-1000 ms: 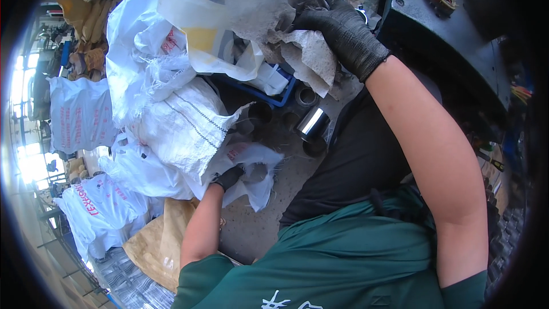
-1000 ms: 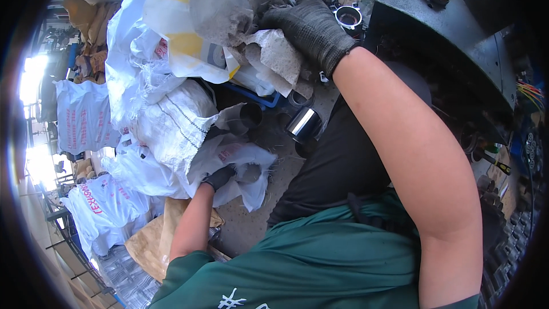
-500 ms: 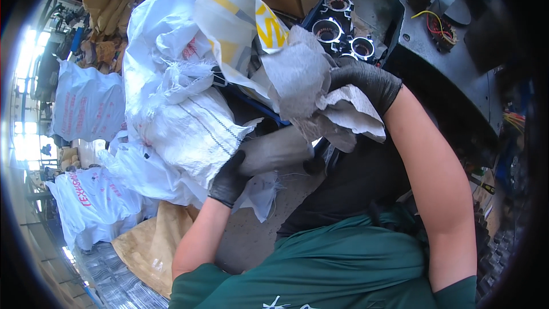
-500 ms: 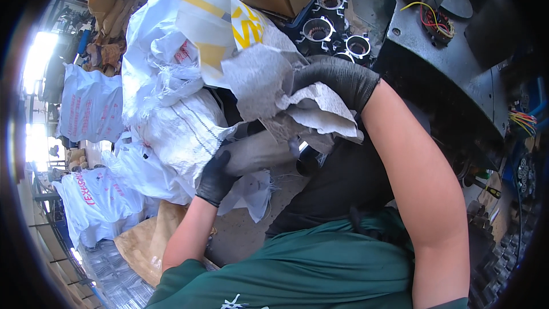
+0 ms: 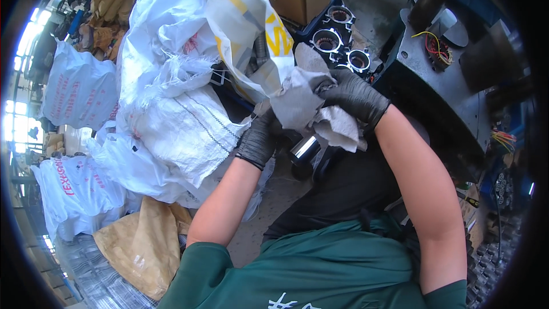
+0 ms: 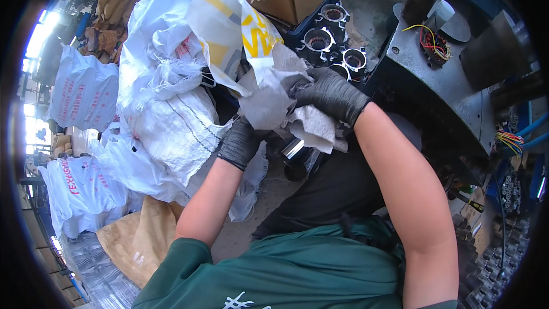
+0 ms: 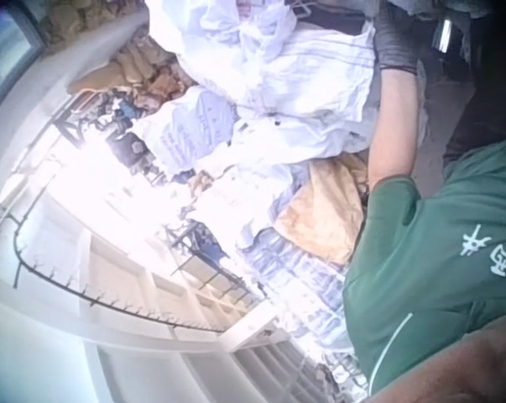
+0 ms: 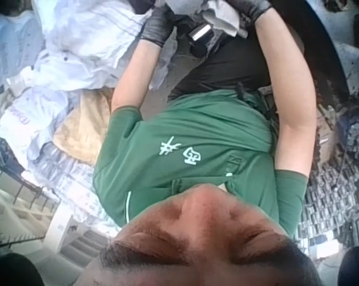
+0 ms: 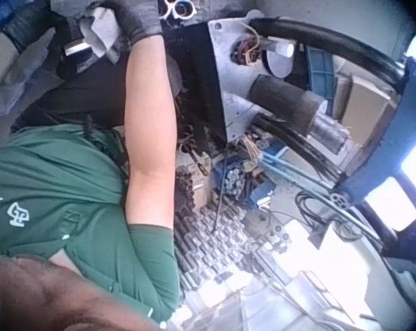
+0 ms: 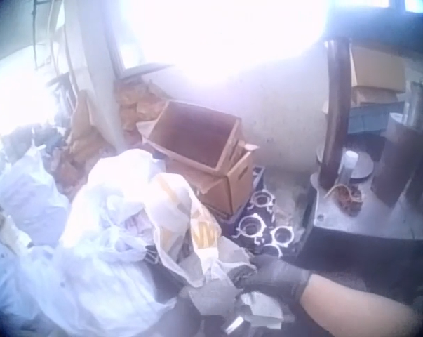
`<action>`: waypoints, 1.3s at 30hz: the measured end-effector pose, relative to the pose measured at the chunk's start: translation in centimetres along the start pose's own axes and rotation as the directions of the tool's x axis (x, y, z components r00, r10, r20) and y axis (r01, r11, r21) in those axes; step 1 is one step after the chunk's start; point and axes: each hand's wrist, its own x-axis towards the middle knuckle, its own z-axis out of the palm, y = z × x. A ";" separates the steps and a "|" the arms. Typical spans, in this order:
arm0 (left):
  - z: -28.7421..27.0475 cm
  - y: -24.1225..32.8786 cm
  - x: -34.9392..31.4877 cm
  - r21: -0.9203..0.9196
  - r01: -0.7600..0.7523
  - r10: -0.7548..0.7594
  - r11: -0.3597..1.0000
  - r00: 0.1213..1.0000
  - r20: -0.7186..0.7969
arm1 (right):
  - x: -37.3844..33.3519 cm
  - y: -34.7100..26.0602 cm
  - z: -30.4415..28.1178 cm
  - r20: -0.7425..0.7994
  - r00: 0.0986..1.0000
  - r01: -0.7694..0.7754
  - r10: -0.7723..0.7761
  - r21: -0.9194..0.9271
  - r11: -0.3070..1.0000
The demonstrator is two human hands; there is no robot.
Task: Manually assemble wires into an electric motor stator and use a hydraulic press to fit parts.
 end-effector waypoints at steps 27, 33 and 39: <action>-9.2 -5.5 -11.8 0.995 0.087 0.084 -0.048 0.993 -0.083 | -0.8 -2.5 -2.4 -0.380 0.917 0.262 -0.124 0.336 0.905; -17.0 -17.4 -9.1 0.954 0.284 0.183 -0.098 0.947 -0.263 | -0.8 -3.1 -0.6 -0.478 0.868 0.150 -0.132 -0.002 0.989; -14.4 -16.6 -7.0 0.987 0.160 0.407 -0.033 0.904 -0.133 | -0.5 -1.7 -1.2 -0.321 0.939 0.195 -0.127 0.189 0.962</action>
